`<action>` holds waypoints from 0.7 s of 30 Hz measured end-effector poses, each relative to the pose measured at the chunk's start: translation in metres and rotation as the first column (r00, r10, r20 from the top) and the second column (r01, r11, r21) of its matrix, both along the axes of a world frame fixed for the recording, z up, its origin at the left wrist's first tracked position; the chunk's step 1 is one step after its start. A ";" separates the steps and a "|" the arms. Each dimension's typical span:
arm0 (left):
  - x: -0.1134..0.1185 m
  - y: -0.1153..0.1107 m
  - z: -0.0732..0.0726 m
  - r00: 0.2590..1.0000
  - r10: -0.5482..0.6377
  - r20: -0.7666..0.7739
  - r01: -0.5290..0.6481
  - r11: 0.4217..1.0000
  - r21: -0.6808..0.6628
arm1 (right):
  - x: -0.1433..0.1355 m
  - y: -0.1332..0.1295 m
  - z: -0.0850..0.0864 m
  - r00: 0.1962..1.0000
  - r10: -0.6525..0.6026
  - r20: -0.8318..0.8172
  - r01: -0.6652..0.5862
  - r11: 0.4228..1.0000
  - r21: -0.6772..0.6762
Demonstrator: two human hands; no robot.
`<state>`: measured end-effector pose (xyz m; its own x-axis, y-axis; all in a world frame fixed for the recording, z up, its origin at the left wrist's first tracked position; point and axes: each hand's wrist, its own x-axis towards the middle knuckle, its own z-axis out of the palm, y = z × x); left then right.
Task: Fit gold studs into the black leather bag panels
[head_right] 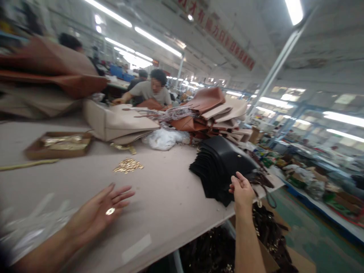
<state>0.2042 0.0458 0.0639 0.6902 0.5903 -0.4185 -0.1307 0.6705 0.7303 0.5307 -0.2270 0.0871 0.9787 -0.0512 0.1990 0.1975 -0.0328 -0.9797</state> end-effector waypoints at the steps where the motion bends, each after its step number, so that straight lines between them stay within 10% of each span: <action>1: -0.004 -0.007 0.005 0.995 -0.048 0.085 0.055 0.995 -0.084 | -0.026 0.009 -0.008 0.993 0.120 0.010 -0.120 0.991 -0.056; 4: -0.013 -0.020 0.011 0.960 -0.061 0.274 0.135 0.956 -0.261 | -0.110 0.041 -0.023 0.857 0.504 0.105 -0.456 0.838 -0.299; 7: -0.025 -0.027 0.011 0.939 -0.010 0.343 0.124 0.942 -0.312 | -0.188 0.075 -0.026 0.543 0.807 0.230 -0.660 0.580 -0.476; 11: -0.046 -0.033 0.009 0.926 0.018 0.377 0.099 0.953 -0.288 | -0.257 0.120 -0.026 0.215 0.937 0.274 -0.754 0.338 -0.564; 21: -0.094 -0.024 -0.015 0.918 -0.056 0.392 0.082 0.995 -0.051 | -0.306 0.171 -0.044 0.197 0.972 -0.126 -0.895 0.126 -0.428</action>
